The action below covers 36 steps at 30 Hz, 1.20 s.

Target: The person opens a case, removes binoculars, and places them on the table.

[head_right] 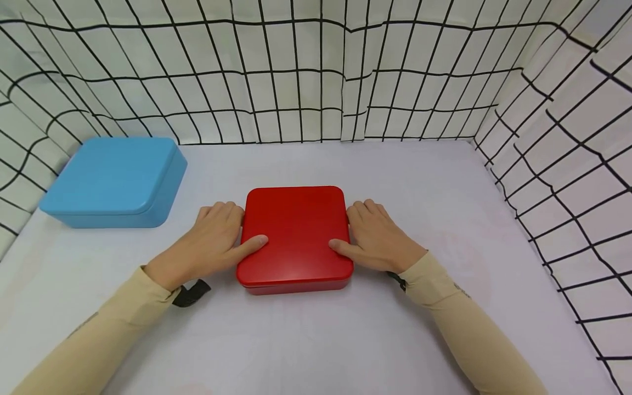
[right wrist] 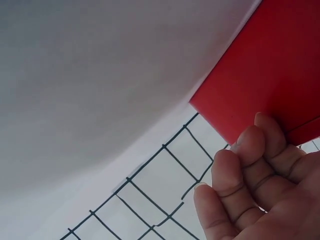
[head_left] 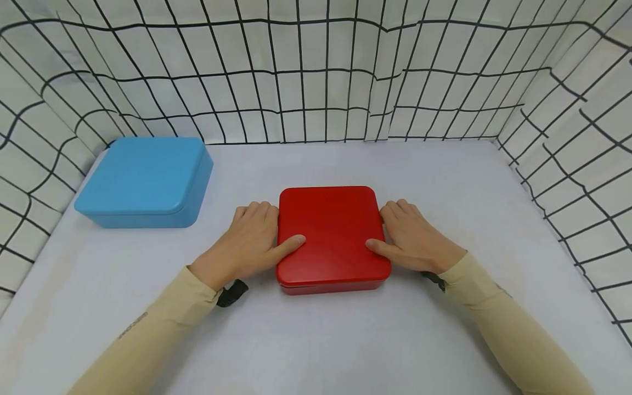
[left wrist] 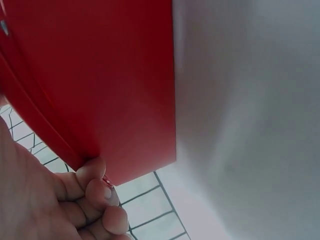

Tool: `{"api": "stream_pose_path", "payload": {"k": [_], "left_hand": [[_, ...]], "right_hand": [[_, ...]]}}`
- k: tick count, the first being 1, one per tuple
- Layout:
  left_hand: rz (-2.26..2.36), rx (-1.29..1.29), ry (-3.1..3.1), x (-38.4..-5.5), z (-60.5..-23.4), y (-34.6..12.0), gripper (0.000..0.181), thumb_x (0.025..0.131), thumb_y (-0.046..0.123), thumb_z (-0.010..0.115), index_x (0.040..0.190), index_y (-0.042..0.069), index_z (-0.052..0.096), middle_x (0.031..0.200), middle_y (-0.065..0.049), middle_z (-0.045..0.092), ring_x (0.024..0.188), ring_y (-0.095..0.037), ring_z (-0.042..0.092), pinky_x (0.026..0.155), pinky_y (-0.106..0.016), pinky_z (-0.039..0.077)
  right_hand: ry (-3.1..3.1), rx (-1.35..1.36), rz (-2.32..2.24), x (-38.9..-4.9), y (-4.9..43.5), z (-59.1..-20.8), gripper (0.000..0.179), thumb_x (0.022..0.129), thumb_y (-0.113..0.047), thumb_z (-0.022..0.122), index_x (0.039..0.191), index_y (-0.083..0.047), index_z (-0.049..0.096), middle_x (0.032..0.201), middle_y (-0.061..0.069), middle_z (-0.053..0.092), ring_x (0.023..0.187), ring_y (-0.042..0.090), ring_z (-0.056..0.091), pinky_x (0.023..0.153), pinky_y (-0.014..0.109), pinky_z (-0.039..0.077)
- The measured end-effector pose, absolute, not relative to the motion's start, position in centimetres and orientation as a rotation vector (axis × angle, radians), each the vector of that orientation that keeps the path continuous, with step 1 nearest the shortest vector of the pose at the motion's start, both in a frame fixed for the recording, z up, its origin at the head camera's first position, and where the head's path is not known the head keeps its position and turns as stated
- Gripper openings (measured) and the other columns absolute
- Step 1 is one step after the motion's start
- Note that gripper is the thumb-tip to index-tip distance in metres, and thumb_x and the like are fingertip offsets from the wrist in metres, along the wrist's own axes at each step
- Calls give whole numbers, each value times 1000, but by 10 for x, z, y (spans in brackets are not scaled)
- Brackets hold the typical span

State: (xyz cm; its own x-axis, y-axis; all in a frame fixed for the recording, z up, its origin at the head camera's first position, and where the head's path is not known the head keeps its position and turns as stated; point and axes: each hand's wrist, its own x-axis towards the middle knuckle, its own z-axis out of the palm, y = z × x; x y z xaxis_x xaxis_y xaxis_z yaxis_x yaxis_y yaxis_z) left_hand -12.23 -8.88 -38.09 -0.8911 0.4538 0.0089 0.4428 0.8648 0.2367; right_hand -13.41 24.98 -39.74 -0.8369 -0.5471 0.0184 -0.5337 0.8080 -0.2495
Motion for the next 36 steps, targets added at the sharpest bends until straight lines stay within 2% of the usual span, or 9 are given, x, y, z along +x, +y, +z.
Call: {"api": "stream_pose_path", "payload": {"k": [9,20,36], "left_hand": [[381,745,2986,-124,-382,-80,55,97,65,51,98,11,50,85,-5,52,88,-20,51,80,-36,32],[370,786,2999,-124,-383,-67,54,97,65,50,96,11,51,83,-4,51,82,-19,49,78,-35,31],[429,836,2986,-123,-387,-51,55,97,65,51,102,10,53,87,-3,53,85,-18,50,81,-36,33]], "right_hand": [[2938,-841,-377,-134,260,-397,41,95,-48,62,100,-9,51,86,3,50,85,18,45,81,33,31],[2949,-862,-348,-134,275,-397,39,94,-45,64,98,-9,50,83,3,48,84,18,44,80,33,31],[2945,-839,-336,-131,293,-395,38,94,-43,65,103,-9,52,86,3,51,86,17,45,80,33,31]]}}
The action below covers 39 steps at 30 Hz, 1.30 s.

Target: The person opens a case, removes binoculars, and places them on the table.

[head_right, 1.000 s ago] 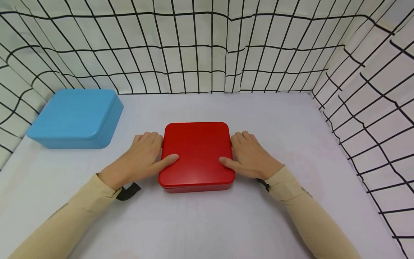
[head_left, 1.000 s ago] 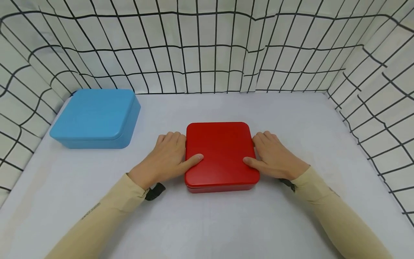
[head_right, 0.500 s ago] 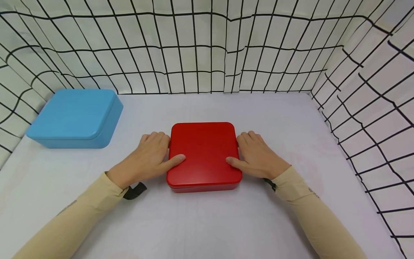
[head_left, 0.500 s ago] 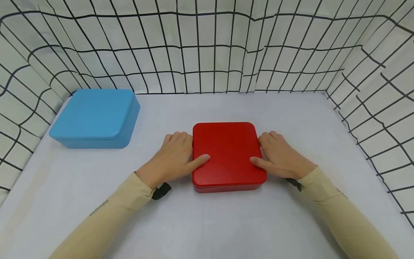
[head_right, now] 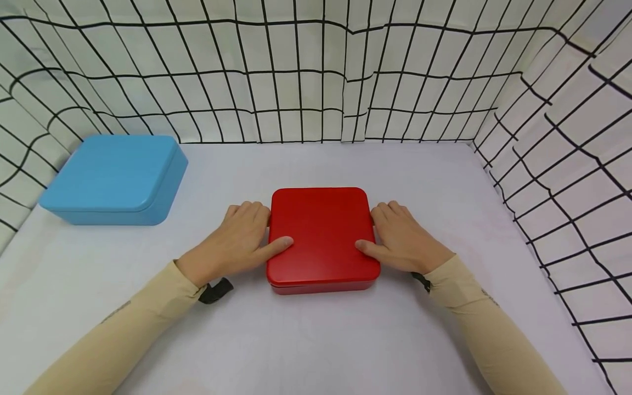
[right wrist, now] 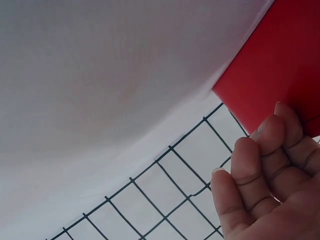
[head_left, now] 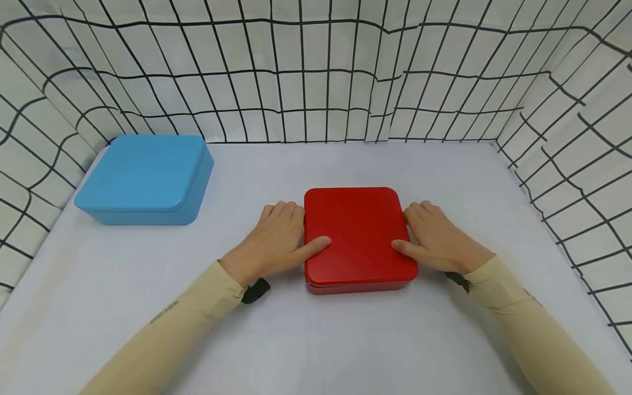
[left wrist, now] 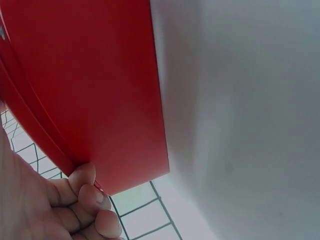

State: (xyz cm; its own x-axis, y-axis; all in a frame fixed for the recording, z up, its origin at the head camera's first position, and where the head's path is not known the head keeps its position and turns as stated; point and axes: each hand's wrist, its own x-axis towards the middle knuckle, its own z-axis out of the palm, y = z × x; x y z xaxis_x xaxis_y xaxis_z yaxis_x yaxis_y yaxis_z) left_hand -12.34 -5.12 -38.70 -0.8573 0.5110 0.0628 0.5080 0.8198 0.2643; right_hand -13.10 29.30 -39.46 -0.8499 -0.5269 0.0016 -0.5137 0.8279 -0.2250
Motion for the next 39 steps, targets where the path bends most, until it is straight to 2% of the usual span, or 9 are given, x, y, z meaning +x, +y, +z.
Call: {"api": "stream_pose_path", "payload": {"k": [25,39], "left_hand": [[444,892,2989,-130,-392,-21,57,98,67,48,95,10,52,83,-2,51,81,-18,48,80,-35,34],[441,934,3009,-132,-394,-1,55,98,66,48,90,11,51,80,-2,50,82,-18,48,78,-35,35]], "right_hand": [[2962,-789,-334,-125,325,-395,35,93,-39,66,105,-8,53,92,4,54,90,18,46,79,33,34],[2959,-737,-308,-124,342,-393,34,93,-38,67,104,-9,52,90,3,52,89,18,45,78,34,33]]}}
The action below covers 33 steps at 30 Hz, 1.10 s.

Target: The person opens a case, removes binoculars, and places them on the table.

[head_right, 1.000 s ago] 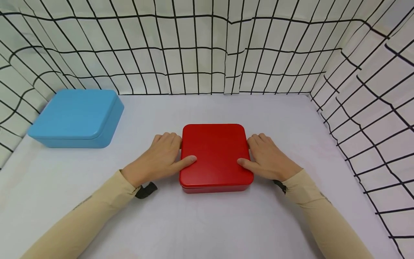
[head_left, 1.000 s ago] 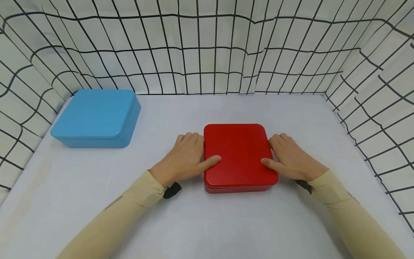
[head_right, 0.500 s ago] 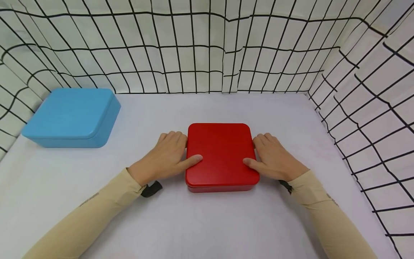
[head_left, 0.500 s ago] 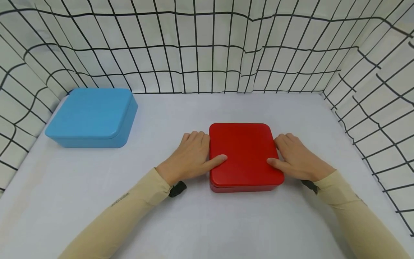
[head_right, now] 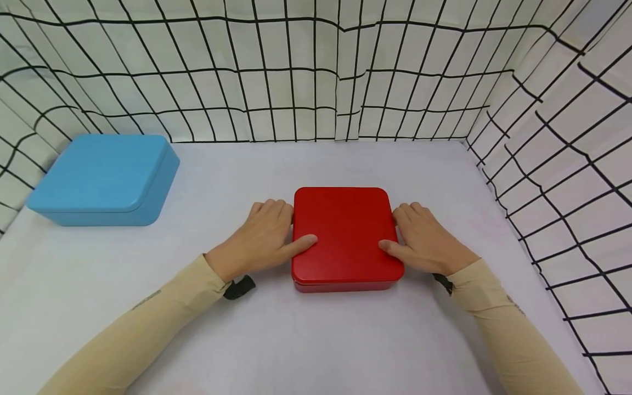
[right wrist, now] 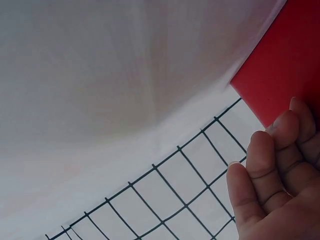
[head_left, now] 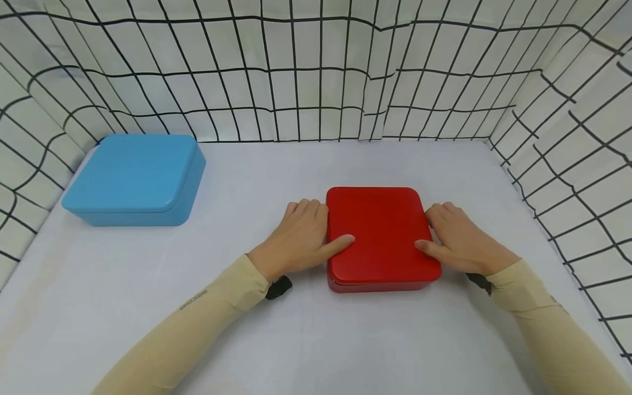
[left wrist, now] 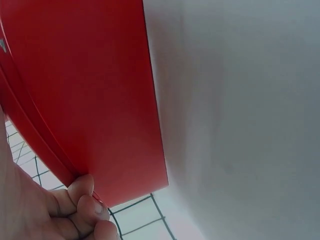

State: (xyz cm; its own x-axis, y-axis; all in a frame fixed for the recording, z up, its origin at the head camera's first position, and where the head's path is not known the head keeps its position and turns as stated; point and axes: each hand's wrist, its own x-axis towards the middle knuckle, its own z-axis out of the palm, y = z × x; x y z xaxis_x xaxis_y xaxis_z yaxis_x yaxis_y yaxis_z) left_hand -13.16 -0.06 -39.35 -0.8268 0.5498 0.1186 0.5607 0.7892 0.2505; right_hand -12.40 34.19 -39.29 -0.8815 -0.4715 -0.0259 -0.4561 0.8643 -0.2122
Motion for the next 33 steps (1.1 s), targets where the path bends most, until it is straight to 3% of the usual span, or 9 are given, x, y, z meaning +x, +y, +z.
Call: {"api": "stream_pose_path", "payload": {"k": [24,33], "left_hand": [[-350,-913,-2929,-132,-393,33,57,99,66,46,89,10,51,80,-3,50,80,-18,49,78,-35,39],[-333,-917,-2949,-132,-392,47,60,99,69,45,90,10,52,82,-2,51,82,-18,49,80,-36,39]], "right_hand": [[2945,-647,-321,-123,372,-389,39,91,-37,69,112,-9,53,94,4,56,93,19,49,78,35,39],[2943,-628,-322,-121,385,-391,41,90,-37,70,115,-8,55,103,5,61,98,21,51,79,38,44]]}}
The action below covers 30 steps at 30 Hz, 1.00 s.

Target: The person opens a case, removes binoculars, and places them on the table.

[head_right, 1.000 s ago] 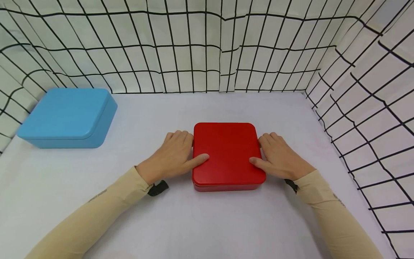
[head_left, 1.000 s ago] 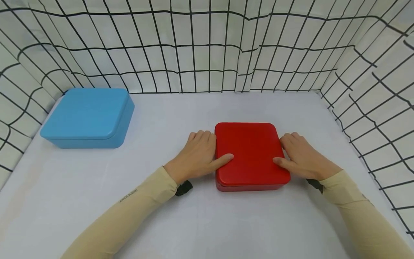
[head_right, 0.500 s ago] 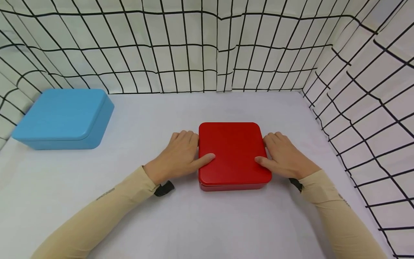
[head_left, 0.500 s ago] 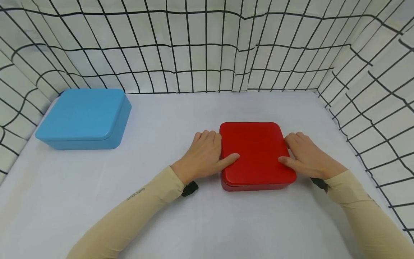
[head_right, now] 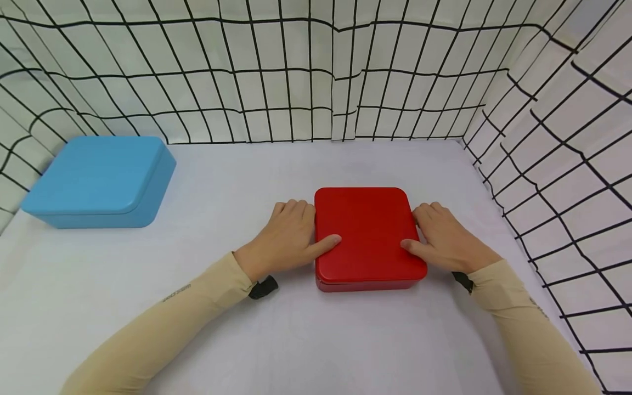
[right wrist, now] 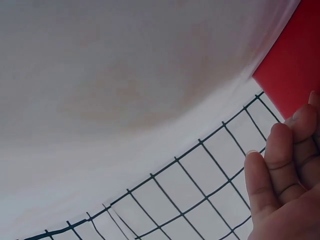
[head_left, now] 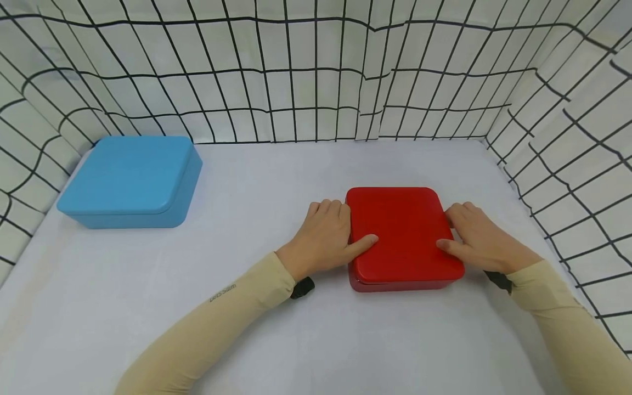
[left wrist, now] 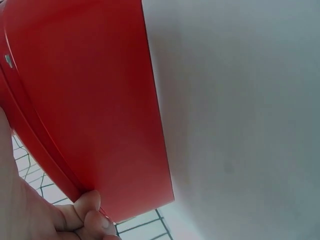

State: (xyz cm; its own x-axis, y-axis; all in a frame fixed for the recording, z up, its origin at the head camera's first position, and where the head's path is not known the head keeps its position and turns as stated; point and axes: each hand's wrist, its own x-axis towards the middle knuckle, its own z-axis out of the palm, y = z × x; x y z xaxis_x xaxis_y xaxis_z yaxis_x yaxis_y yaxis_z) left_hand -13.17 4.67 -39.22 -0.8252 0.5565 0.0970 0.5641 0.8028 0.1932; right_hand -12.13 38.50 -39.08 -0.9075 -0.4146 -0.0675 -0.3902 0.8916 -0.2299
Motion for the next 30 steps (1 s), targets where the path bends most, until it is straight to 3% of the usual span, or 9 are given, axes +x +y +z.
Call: {"api": "stream_pose_path", "payload": {"k": [21,30], "left_hand": [[-306,-896,-2962,-129,-395,70,62,99,68,41,97,8,55,88,-4,53,88,-19,51,86,-36,42],[-340,-876,-2917,-131,-397,71,60,99,68,43,92,9,55,84,-3,53,82,-18,51,78,-34,40]], "right_hand": [[2938,-587,-295,-118,403,-387,42,89,-36,69,117,-8,55,104,5,61,102,21,52,79,38,47],[2929,-555,-320,-118,404,-385,43,89,-36,68,119,-7,54,109,7,62,105,23,52,81,40,48]]}}
